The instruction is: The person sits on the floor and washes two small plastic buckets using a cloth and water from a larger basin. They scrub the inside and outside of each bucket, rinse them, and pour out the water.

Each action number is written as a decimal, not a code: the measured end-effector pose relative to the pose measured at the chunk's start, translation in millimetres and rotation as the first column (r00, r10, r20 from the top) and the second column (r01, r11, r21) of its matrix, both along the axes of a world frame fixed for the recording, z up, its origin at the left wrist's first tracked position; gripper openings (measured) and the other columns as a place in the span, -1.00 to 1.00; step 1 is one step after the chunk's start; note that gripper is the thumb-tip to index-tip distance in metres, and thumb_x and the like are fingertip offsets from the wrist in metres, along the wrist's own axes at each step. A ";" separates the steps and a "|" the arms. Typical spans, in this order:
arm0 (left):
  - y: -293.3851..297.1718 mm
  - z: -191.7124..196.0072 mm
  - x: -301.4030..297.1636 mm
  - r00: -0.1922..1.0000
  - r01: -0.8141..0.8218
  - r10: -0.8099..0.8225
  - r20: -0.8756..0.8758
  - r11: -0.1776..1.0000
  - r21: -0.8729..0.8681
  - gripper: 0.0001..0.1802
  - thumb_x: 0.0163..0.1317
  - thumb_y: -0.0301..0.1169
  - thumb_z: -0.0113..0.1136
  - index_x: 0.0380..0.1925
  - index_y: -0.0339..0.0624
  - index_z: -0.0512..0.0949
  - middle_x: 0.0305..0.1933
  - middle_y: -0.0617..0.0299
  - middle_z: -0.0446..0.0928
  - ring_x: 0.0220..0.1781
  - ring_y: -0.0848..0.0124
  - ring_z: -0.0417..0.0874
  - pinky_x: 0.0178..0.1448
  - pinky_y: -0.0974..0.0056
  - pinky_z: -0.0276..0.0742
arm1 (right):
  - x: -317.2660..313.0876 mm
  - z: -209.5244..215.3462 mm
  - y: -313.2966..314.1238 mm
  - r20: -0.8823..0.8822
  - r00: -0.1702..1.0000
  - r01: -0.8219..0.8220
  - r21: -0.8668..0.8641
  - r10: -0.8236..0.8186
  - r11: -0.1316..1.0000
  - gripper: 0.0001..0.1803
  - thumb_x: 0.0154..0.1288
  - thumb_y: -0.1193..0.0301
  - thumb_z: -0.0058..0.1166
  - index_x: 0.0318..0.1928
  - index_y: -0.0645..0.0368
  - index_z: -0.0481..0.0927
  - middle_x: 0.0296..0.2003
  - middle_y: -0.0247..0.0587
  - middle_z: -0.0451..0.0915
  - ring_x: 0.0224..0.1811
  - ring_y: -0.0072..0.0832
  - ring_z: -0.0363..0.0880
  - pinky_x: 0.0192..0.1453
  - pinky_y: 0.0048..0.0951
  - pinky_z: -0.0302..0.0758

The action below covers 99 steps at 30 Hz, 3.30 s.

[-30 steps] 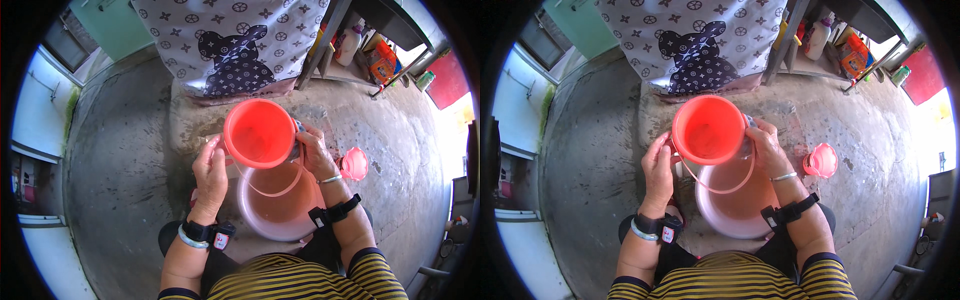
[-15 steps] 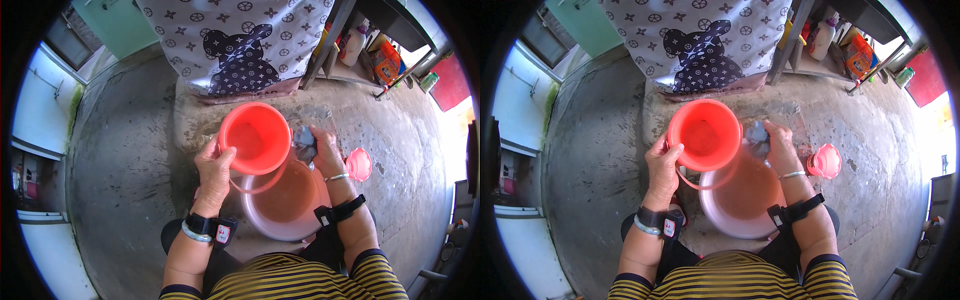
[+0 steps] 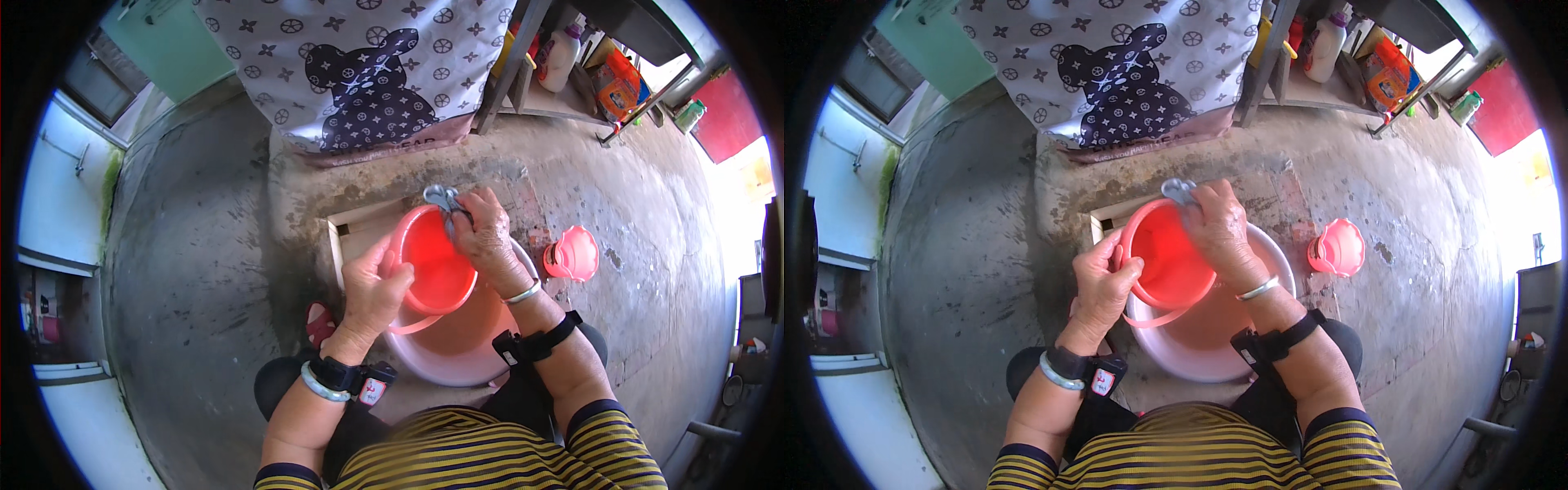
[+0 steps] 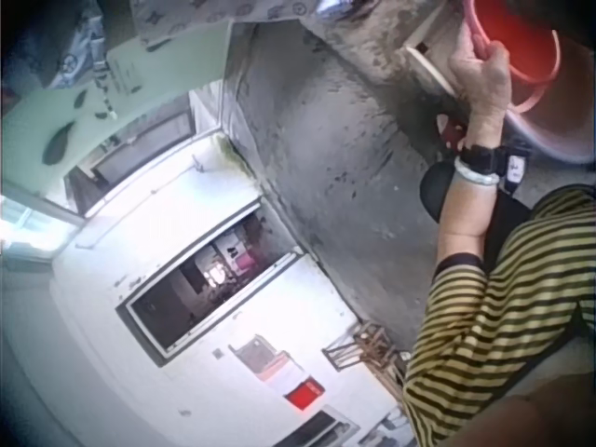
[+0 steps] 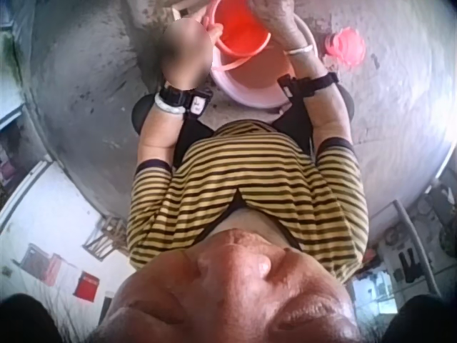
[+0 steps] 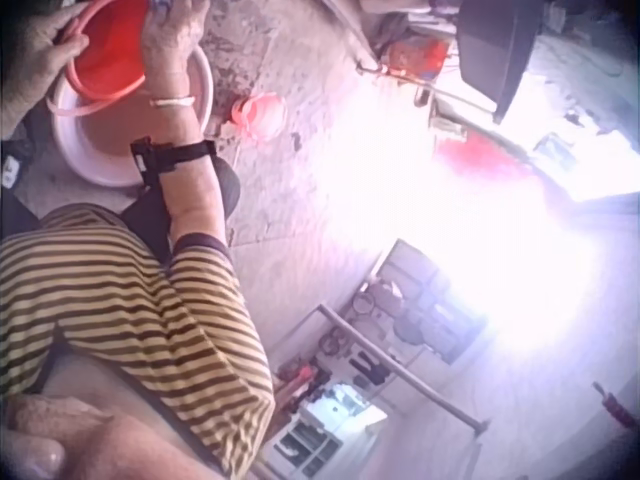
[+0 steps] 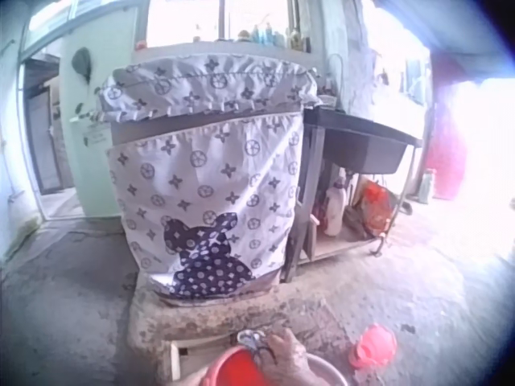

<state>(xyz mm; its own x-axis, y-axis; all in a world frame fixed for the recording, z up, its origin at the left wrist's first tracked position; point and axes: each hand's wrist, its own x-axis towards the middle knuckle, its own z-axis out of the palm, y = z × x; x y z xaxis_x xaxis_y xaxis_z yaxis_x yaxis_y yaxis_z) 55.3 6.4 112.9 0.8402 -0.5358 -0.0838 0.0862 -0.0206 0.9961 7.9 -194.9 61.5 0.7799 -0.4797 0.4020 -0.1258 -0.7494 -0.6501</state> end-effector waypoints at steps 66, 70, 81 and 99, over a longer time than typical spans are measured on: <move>6.3 -9.2 13.8 0.902 0.431 -0.428 0.053 0.888 -0.160 0.14 0.24 -0.04 0.46 0.60 -0.28 -0.01 0.54 0.01 0.25 0.58 0.21 0.23 0.61 0.17 0.10 | -73.9 40.6 6.4 0.180 0.982 -0.174 0.979 0.057 -0.105 -0.40 0.45 0.01 0.12 0.28 0.16 0.49 0.13 -0.13 0.62 0.10 -0.29 0.63 0.21 -0.23 0.60; 6.1 -15.1 16.8 0.816 0.313 -0.489 -0.308 0.822 -0.476 -0.10 0.28 -0.01 0.38 0.48 -0.20 0.25 0.33 0.11 0.49 0.37 0.34 0.48 0.43 0.21 0.41 | -67.8 42.1 9.1 0.180 0.981 -0.173 0.980 0.066 -0.101 -0.41 0.45 0.02 0.11 0.28 0.16 0.49 0.13 -0.12 0.63 0.09 -0.28 0.64 0.20 -0.23 0.60; 6.6 -5.9 12.7 0.557 0.177 -0.551 -0.622 0.810 -0.559 -0.30 0.37 0.02 0.26 0.29 -0.28 0.46 0.21 0.06 0.62 0.15 0.36 0.68 0.24 0.24 0.61 | -85.0 41.3 11.3 0.151 0.986 -0.143 0.985 0.074 -0.099 -0.44 0.46 0.05 0.09 0.29 0.14 0.49 0.13 -0.10 0.63 0.07 -0.26 0.66 0.18 -0.21 0.61; -3.0 -52.1 -3.4 0.759 0.205 -0.377 -0.531 0.912 -0.354 -0.36 0.35 -0.03 0.30 0.27 -0.24 0.50 0.11 0.15 0.63 0.04 0.39 0.64 0.12 0.25 0.59 | -75.0 34.6 28.6 0.132 0.980 -0.111 0.984 0.150 -0.142 -0.47 0.47 0.09 0.04 0.30 0.11 0.49 0.13 -0.07 0.64 0.03 -0.21 0.69 0.14 -0.19 0.63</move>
